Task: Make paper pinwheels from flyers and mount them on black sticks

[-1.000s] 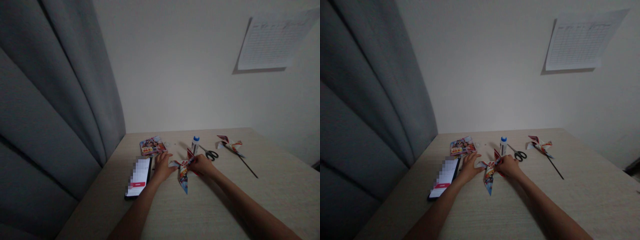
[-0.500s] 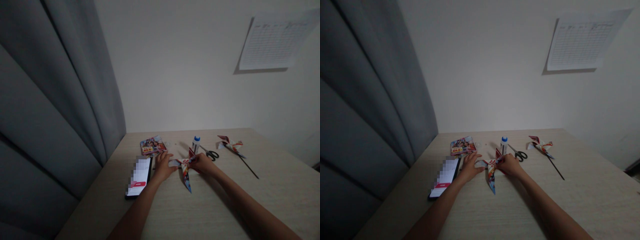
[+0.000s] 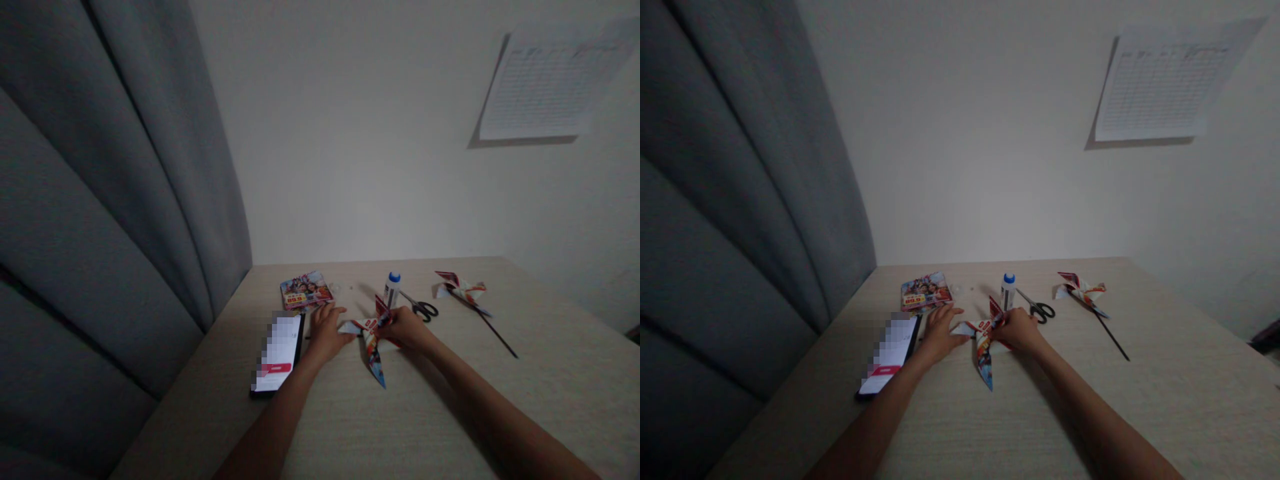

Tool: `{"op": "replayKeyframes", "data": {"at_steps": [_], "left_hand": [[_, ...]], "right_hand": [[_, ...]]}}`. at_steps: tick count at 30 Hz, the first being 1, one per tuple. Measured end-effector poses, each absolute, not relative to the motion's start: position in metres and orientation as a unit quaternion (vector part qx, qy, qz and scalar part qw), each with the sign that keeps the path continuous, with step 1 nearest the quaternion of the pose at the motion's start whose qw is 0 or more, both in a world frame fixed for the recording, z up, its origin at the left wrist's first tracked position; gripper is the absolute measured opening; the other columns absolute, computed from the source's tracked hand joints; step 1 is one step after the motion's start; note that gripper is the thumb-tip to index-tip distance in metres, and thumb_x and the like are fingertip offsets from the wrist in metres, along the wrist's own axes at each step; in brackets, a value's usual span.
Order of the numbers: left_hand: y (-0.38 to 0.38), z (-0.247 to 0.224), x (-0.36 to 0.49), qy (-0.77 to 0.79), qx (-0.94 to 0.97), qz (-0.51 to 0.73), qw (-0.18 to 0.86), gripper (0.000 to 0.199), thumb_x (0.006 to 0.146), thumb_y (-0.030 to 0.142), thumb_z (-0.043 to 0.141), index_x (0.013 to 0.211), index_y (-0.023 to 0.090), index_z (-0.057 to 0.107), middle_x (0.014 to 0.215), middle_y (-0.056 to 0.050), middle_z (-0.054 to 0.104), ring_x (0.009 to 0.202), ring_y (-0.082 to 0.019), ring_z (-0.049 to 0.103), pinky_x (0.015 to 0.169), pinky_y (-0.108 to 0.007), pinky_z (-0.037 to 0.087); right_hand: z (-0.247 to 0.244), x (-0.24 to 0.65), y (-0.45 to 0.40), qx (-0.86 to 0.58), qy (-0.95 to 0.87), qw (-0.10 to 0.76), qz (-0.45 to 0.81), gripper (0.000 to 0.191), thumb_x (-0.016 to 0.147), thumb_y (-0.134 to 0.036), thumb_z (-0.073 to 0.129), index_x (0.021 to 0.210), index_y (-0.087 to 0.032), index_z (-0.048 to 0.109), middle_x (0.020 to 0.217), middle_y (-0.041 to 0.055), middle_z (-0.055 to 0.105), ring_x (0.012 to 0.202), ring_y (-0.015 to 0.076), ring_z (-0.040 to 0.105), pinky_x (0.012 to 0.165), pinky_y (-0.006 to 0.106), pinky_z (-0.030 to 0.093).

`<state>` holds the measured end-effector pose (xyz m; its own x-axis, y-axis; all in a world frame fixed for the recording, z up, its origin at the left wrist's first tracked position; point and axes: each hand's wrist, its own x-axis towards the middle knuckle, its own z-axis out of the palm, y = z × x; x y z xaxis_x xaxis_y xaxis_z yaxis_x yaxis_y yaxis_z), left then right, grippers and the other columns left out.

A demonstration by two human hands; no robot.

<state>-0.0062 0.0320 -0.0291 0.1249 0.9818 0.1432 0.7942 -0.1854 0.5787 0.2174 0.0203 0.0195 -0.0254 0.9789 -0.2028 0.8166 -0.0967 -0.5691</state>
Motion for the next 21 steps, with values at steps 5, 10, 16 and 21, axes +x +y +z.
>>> {"op": "replayKeyframes", "data": {"at_steps": [5,10,16,21], "left_hand": [[0.0326,-0.0323,-0.0069,0.608,0.729,0.26,0.179,0.064,0.063,0.032,0.086,0.123,0.026,0.062,0.149,-0.008,0.045,0.142,-0.029,0.032,0.117,-0.041,0.024],[0.0323,-0.0315,-0.0069,0.61,0.729,0.253,0.18,0.066,0.063,0.032,0.085,0.124,0.027,0.062,0.149,-0.007,0.045,0.143,-0.028,0.032,0.117,-0.04,0.024],[0.0314,-0.0282,-0.0069,0.61,0.736,0.236,0.176,0.064,0.066,0.034,0.083,0.126,0.027,0.06,0.151,-0.007,0.044,0.143,-0.027,0.031,0.118,-0.039,0.023],[0.0291,-0.0226,-0.0066,0.609,0.736,0.23,0.185,0.064,0.066,0.034,0.082,0.126,0.026,0.06,0.15,-0.008,0.044,0.144,-0.029,0.03,0.118,-0.04,0.023]], "right_hand": [[0.0159,0.2186,0.0229,-0.686,-0.655,0.138,0.284,0.025,0.065,-0.041,0.077,0.08,-0.021,0.079,0.077,0.0032,0.076,0.087,0.0255,0.069,0.07,0.028,0.042],[0.0183,0.2157,0.0217,-0.689,-0.654,0.135,0.281,0.023,0.066,-0.037,0.077,0.082,-0.021,0.079,0.081,0.0035,0.076,0.088,0.0249,0.069,0.069,0.027,0.042],[0.0212,0.2132,0.0217,-0.697,-0.654,0.13,0.265,0.024,0.067,-0.036,0.077,0.084,-0.019,0.079,0.081,0.0063,0.075,0.09,0.0273,0.069,0.073,0.03,0.043],[0.0193,0.212,0.022,-0.698,-0.659,0.129,0.25,0.023,0.069,-0.036,0.076,0.086,-0.021,0.079,0.084,0.0068,0.075,0.091,0.0273,0.068,0.074,0.03,0.044]]}}
